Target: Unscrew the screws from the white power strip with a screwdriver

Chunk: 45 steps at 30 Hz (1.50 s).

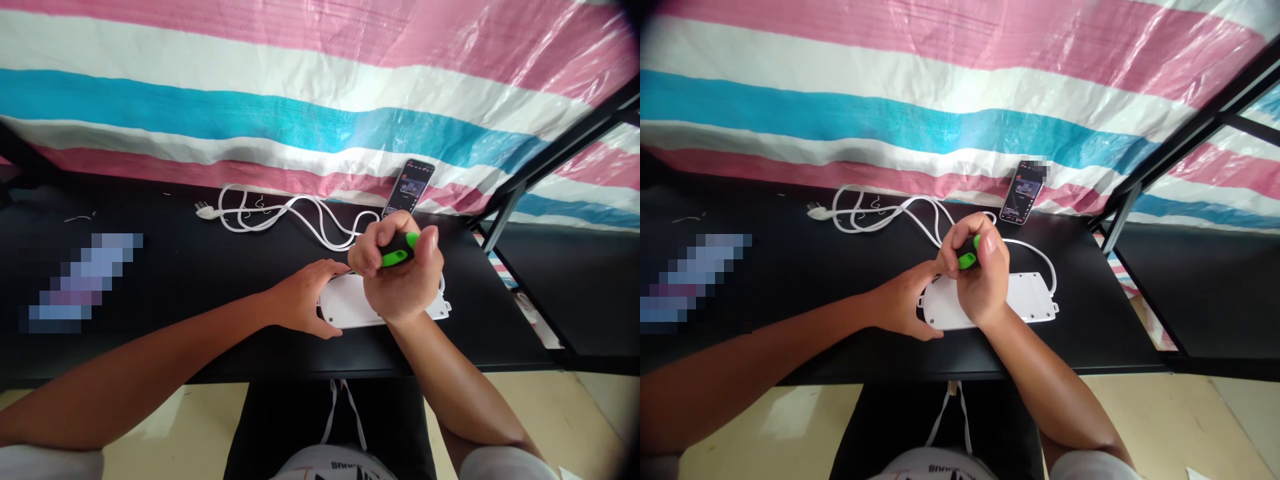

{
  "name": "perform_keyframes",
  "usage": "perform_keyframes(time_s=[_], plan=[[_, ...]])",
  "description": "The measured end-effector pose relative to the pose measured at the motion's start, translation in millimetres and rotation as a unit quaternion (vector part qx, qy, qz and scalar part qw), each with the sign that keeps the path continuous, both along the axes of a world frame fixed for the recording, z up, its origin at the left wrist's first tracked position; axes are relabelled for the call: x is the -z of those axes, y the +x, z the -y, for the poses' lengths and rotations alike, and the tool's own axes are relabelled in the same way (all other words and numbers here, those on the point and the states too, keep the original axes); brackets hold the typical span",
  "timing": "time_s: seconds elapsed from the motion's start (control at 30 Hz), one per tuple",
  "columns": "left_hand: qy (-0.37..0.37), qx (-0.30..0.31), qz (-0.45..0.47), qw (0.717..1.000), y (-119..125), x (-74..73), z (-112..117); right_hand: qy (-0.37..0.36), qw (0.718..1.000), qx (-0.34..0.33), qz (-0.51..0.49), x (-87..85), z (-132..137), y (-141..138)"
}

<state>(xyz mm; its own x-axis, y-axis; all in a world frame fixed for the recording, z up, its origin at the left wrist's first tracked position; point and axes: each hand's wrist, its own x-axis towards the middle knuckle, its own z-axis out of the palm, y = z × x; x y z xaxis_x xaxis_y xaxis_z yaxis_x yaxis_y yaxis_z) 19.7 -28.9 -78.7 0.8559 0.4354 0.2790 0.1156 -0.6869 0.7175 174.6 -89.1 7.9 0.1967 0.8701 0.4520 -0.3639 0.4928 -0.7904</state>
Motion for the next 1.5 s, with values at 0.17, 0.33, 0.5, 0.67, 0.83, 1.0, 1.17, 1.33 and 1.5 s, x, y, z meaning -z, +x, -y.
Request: perform_keyframes(time_s=[0.17,0.33,0.5,0.67,0.83,1.0,1.17,1.33,1.5], plan=[[0.012,0.003,0.011,1.0,1,0.3,-1,0.011,1.0,-0.018,0.009,8.9,-3,-3],[0.016,-0.003,0.008,1.0,0,1.8,-1,0.02,0.999,-0.005,0.039,11.2,-7,-4],[0.006,-0.017,-0.011,1.0,-1,2.6,-1,-0.038,0.996,-0.057,0.055,4.2,-23,-4],[-0.022,-0.043,-0.055,0.997,-5,-1.1,-6,-0.025,0.994,-0.106,0.022,-2.2,-40,-17],[-0.029,-0.059,-0.095,0.993,-13,-4.9,-13,0.025,0.989,-0.131,0.071,-4.4,-55,-25],[-0.023,-0.054,-0.083,0.995,-15,-4.0,-15,0.017,0.987,-0.128,0.096,-3.9,-61,-20],[0.017,-0.059,-0.103,0.993,-15,-5.1,-20,0.014,0.992,-0.095,0.082,4.7,-59,-18],[0.063,-0.068,-0.125,0.988,-14,-5.7,-28,0.038,0.99,-0.071,0.115,10.1,-66,-15],[0.061,-0.086,-0.124,0.987,-12,-3.4,-29,0.052,0.993,-0.055,0.094,5.5,-69,-11]])
